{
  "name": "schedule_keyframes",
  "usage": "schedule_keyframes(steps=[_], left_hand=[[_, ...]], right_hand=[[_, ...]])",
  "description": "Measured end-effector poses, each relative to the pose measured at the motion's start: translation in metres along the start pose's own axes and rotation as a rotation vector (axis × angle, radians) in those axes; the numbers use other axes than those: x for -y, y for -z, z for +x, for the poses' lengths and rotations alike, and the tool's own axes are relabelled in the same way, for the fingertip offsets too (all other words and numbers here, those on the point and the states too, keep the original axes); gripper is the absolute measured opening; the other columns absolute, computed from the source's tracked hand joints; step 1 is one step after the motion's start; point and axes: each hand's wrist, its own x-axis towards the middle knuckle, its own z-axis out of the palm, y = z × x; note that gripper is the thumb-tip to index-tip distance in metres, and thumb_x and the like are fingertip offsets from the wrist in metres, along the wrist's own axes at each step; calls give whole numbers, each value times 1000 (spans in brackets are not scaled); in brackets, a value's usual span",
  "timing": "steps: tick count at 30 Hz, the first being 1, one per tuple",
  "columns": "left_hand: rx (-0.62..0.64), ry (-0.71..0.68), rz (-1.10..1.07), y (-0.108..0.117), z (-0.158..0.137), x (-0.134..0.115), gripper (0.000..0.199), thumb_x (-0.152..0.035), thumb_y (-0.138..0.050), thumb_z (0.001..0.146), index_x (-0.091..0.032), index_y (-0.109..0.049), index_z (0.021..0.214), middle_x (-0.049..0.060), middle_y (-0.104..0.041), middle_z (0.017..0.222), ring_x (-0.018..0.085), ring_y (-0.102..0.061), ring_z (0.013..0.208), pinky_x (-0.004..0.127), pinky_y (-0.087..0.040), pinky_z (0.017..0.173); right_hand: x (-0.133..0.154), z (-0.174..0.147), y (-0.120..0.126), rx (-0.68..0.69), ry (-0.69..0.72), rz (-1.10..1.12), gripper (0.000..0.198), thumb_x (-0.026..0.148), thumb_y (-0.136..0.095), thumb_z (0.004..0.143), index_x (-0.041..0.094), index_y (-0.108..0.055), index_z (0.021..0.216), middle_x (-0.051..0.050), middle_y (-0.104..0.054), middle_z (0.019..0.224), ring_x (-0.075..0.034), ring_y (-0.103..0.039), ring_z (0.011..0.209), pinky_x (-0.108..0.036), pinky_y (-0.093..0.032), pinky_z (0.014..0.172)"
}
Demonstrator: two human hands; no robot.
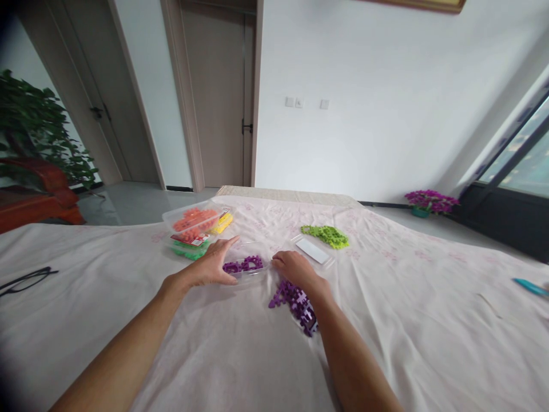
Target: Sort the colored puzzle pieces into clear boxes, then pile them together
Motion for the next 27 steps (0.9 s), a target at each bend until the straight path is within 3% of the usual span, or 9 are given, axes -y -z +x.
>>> schedule_keyframes(steps=[4, 10, 13, 16, 21, 25, 27], left_hand=[[7, -6, -7, -1, 0, 2, 116, -40, -83, 53, -24, -23, 151, 13, -39, 144, 36, -35, 134, 45, -32, 111], [8, -3, -17, -2, 0, 4, 117, -41, -83, 53, -25, -23, 151, 13, -36, 146, 37, -32, 136, 47, -30, 112], [11, -9, -14, -1, 0, 4, 117, -40, -83, 52, -25, -23, 152, 13, -38, 144, 37, -32, 136, 47, -31, 112], [14, -22, -14, -1, 1, 4, 117, -40, -83, 52, -26, -23, 152, 12, -40, 142, 37, -35, 134, 47, -32, 111], [13, -66, -26, -2, 1, 2, 118, -41, -83, 52, -28, -23, 152, 11, -40, 143, 35, -39, 131, 46, -36, 108], [16, -84, -25, -3, 0, -1, 116, -41, -83, 52, -28, -23, 152, 11, -40, 143, 35, -38, 132, 47, -35, 109], [17, -83, -29, -3, -1, -2, 116, -41, -82, 52, -28, -24, 151, 11, -40, 143, 35, -37, 132, 46, -34, 109]], right_hand=[[-8, 4, -8, -182, -66, 61, 34, 37, -43, 96, 23, -69, 111, -6, -74, 105, -21, -66, 97, -26, -41, 77], [-17, 6, -17, -362, -245, -37, 31, 35, -46, 94, 24, -70, 111, -9, -73, 103, -24, -65, 98, -30, -43, 79], [-16, 6, -12, -507, -216, 117, 32, 33, -45, 94, 24, -66, 116, -7, -72, 108, -22, -64, 100, -30, -43, 82], [-8, 8, -7, -616, -148, 334, 32, 34, -48, 92, 23, -62, 118, -4, -73, 92, -19, -65, 84, -28, -45, 76], [12, 13, -13, -539, 4, 535, 23, 36, -52, 89, 22, -67, 100, 0, -71, 80, -16, -64, 73, -26, -45, 67], [20, 17, -22, -439, 64, 478, 20, 31, -53, 88, 23, -70, 96, 0, -72, 82, -16, -64, 74, -26, -45, 68], [19, 18, -25, -454, 76, 401, 20, 29, -55, 87, 24, -71, 98, -2, -73, 91, -17, -65, 77, -27, -46, 72]])
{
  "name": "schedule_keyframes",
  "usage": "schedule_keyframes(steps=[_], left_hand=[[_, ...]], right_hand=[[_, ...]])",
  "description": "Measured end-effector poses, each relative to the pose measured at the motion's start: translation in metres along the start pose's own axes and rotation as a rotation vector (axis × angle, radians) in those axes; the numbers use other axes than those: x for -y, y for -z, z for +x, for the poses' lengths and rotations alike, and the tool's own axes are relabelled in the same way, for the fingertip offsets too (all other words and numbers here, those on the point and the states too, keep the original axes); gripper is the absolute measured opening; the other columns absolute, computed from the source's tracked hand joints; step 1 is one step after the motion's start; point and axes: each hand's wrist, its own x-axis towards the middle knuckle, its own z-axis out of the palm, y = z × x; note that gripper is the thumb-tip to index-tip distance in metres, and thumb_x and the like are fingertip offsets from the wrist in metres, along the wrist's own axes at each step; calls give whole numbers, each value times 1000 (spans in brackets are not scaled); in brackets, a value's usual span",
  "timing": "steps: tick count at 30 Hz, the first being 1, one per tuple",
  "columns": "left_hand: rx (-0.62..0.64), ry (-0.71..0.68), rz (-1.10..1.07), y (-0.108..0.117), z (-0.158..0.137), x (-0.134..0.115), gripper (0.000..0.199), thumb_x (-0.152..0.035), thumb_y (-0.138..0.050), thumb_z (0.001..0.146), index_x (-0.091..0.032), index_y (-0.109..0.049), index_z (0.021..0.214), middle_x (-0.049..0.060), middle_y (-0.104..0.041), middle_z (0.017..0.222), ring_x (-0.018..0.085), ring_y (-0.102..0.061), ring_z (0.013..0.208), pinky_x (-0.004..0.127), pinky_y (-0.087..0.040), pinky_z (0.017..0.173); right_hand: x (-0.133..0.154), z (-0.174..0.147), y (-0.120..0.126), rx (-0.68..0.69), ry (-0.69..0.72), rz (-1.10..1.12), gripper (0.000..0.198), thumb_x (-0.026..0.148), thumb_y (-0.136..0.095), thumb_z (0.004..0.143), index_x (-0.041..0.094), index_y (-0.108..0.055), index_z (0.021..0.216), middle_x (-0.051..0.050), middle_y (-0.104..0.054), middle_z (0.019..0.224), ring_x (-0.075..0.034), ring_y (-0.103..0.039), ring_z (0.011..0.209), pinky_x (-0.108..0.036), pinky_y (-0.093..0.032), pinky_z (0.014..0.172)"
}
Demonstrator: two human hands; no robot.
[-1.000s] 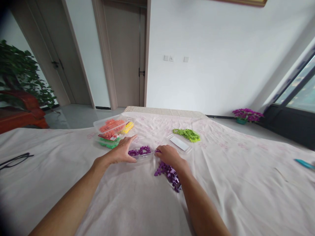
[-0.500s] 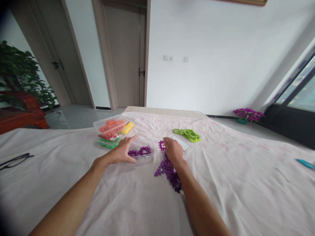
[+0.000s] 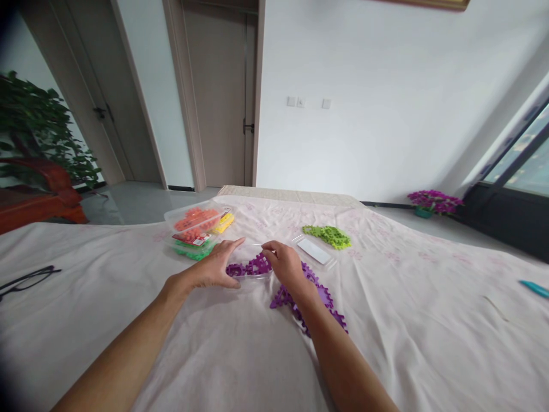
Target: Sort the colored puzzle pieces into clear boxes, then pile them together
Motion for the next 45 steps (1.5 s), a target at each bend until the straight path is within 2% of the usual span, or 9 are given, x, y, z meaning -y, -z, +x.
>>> schedule_keyframes(steps=[4, 9, 12, 17, 23, 31, 34, 38, 45], left_hand=[[7, 13, -9, 1, 0, -2, 115, -39, -82, 52, -27, -25, 151, 11, -40, 144, 35, -37, 132, 46, -34, 110], [9, 17, -9, 2, 0, -2, 116, -38, -82, 52, -27, -24, 151, 12, -39, 145, 35, -37, 132, 47, -33, 110], [5, 12, -14, 2, 1, -1, 115, -37, -82, 52, -27, -25, 151, 11, -41, 143, 35, -38, 132, 47, -33, 110], [0, 15, -26, 1, 1, 0, 115, -37, -83, 52, -29, -25, 151, 11, -39, 144, 35, -37, 133, 47, -34, 109], [26, 0, -31, 2, -1, -6, 116, -40, -84, 52, -30, -23, 151, 11, -38, 145, 35, -36, 134, 48, -33, 110], [25, -11, -24, 0, 1, -4, 119, -40, -85, 51, -30, -22, 152, 11, -37, 146, 36, -35, 135, 48, -32, 110], [27, -15, -27, -1, 1, -2, 120, -42, -85, 50, -29, -22, 151, 12, -38, 146, 36, -35, 135, 47, -32, 110], [20, -18, -36, -1, 1, -1, 120, -42, -85, 49, -30, -23, 151, 11, -40, 144, 35, -36, 135, 47, -31, 110], [20, -26, -49, -1, 1, 0, 120, -45, -85, 50, -29, -24, 151, 12, -39, 145, 36, -35, 134, 47, -31, 110]], right_hand=[[-9, 0, 6, -104, 24, -118, 23, 23, -55, 86, 23, -70, 105, -6, -67, 115, -16, -64, 83, -30, -47, 81], [-21, 2, 30, -57, -150, -259, 26, 22, -54, 86, 22, -70, 106, -6, -70, 107, -19, -65, 87, -30, -47, 81], [-20, 2, 38, -14, -215, -238, 26, 23, -52, 87, 22, -71, 104, -4, -73, 102, -19, -66, 88, -29, -47, 81], [2, -2, 28, 73, 0, -178, 23, 23, -57, 85, 22, -72, 102, -4, -73, 101, -19, -64, 92, -30, -46, 85], [33, -1, 17, 284, 231, -294, 25, 24, -66, 84, 29, -74, 107, -4, -74, 100, -23, -59, 106, -33, -40, 94], [42, 21, 7, 522, 291, -568, 21, 29, -74, 76, 30, -76, 97, -3, -75, 85, -23, -61, 96, -29, -41, 81], [43, 26, 3, 568, 297, -628, 23, 27, -73, 75, 30, -76, 98, -4, -75, 90, -23, -63, 94, -28, -42, 80], [47, 28, 3, 599, 268, -657, 23, 23, -70, 77, 29, -77, 98, -5, -75, 96, -23, -66, 93, -28, -44, 78], [45, 28, 5, 561, 300, -701, 24, 17, -52, 91, 22, -75, 95, -9, -73, 95, -21, -66, 91, -28, -45, 78]])
